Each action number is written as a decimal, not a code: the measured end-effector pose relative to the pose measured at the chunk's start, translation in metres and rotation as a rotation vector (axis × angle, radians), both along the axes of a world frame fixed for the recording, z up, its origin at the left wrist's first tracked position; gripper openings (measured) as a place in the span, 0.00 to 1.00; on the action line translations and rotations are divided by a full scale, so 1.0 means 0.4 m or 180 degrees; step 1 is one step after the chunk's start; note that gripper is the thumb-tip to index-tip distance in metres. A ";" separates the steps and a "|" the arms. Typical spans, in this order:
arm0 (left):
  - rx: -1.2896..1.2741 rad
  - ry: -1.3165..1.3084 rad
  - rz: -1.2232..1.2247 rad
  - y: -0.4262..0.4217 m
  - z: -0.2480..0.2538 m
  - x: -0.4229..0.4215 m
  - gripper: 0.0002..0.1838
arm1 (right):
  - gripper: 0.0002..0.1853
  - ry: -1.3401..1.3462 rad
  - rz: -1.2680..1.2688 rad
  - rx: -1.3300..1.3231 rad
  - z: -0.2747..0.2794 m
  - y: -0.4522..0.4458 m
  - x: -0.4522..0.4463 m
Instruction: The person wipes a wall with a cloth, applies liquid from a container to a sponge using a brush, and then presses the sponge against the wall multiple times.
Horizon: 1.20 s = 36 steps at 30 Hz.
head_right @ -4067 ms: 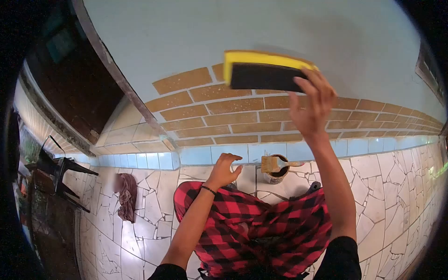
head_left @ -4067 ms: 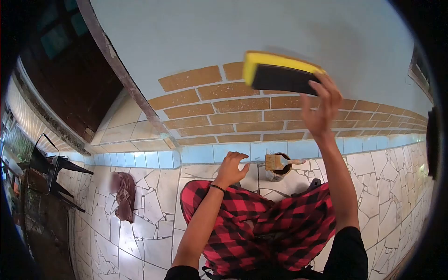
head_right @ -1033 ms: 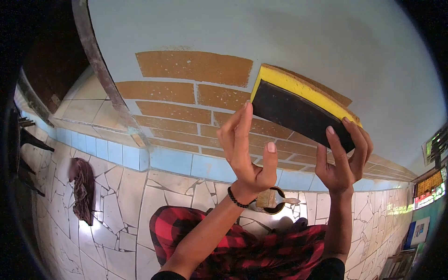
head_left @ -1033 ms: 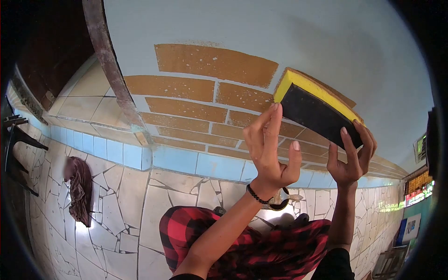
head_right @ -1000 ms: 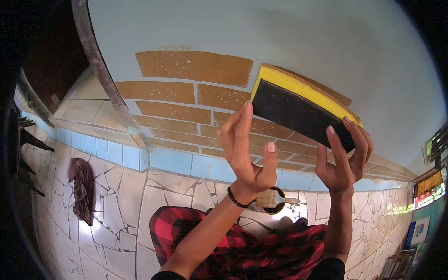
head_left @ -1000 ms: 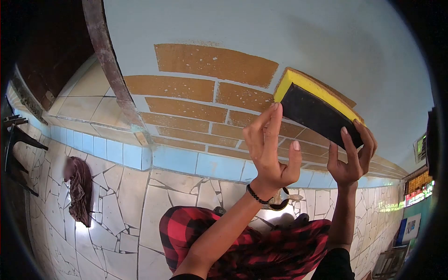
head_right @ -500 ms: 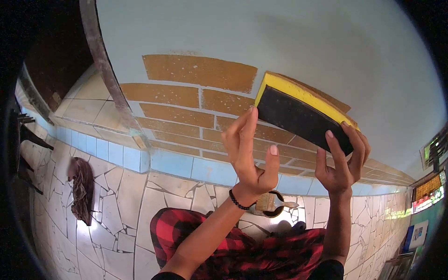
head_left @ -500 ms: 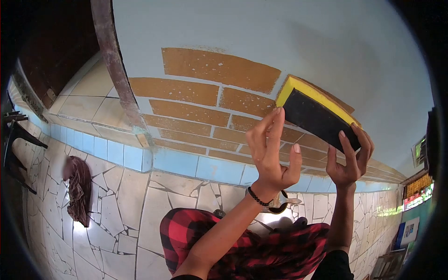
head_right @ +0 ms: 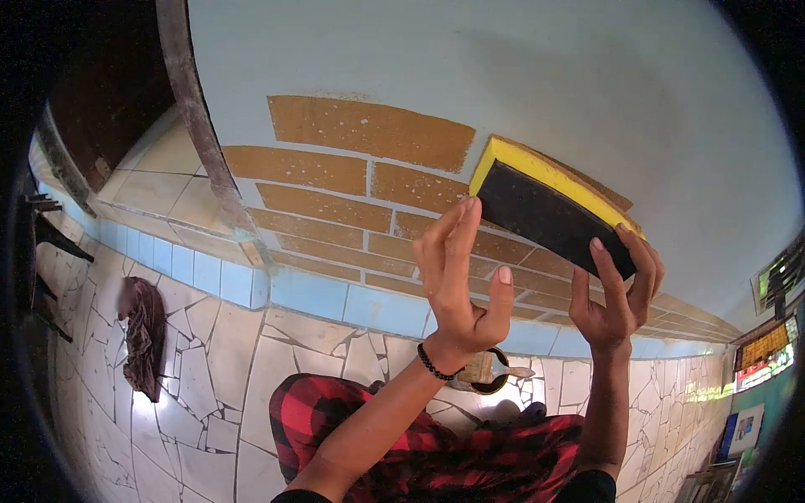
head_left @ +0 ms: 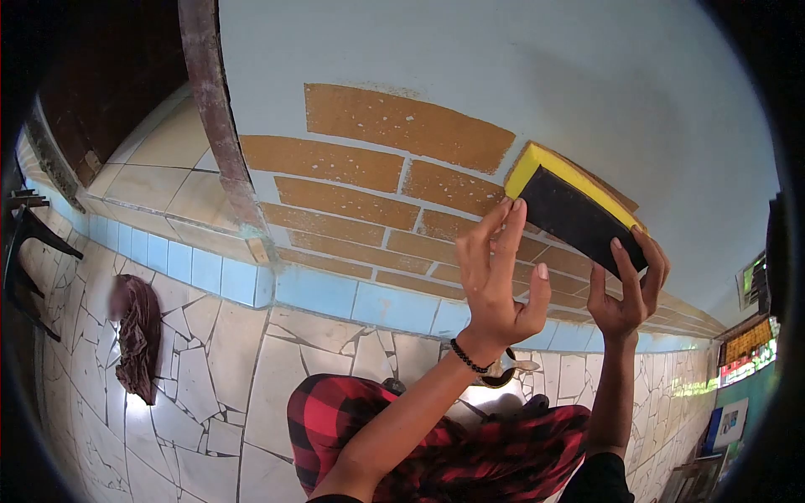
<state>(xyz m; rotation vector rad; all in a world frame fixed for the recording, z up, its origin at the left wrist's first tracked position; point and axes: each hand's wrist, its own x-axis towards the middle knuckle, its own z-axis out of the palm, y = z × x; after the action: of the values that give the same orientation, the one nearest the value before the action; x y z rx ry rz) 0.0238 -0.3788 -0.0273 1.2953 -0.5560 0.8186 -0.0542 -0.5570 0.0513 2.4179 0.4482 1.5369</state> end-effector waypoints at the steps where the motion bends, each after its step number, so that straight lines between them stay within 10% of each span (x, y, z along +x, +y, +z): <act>1: 0.0010 -0.0005 0.0001 -0.001 -0.001 -0.001 0.35 | 0.27 -0.0003 -0.0006 -0.0003 -0.001 0.000 0.000; 36: 0.0045 0.0072 -0.0005 -0.009 -0.005 0.000 0.36 | 0.27 -0.0059 -0.0103 -0.0026 -0.010 -0.002 0.009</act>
<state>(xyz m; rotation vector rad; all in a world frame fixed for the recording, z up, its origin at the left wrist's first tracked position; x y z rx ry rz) 0.0240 -0.3822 -0.0292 1.3152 -0.5456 0.7990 -0.0506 -0.5579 0.0473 2.3910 0.4091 1.5397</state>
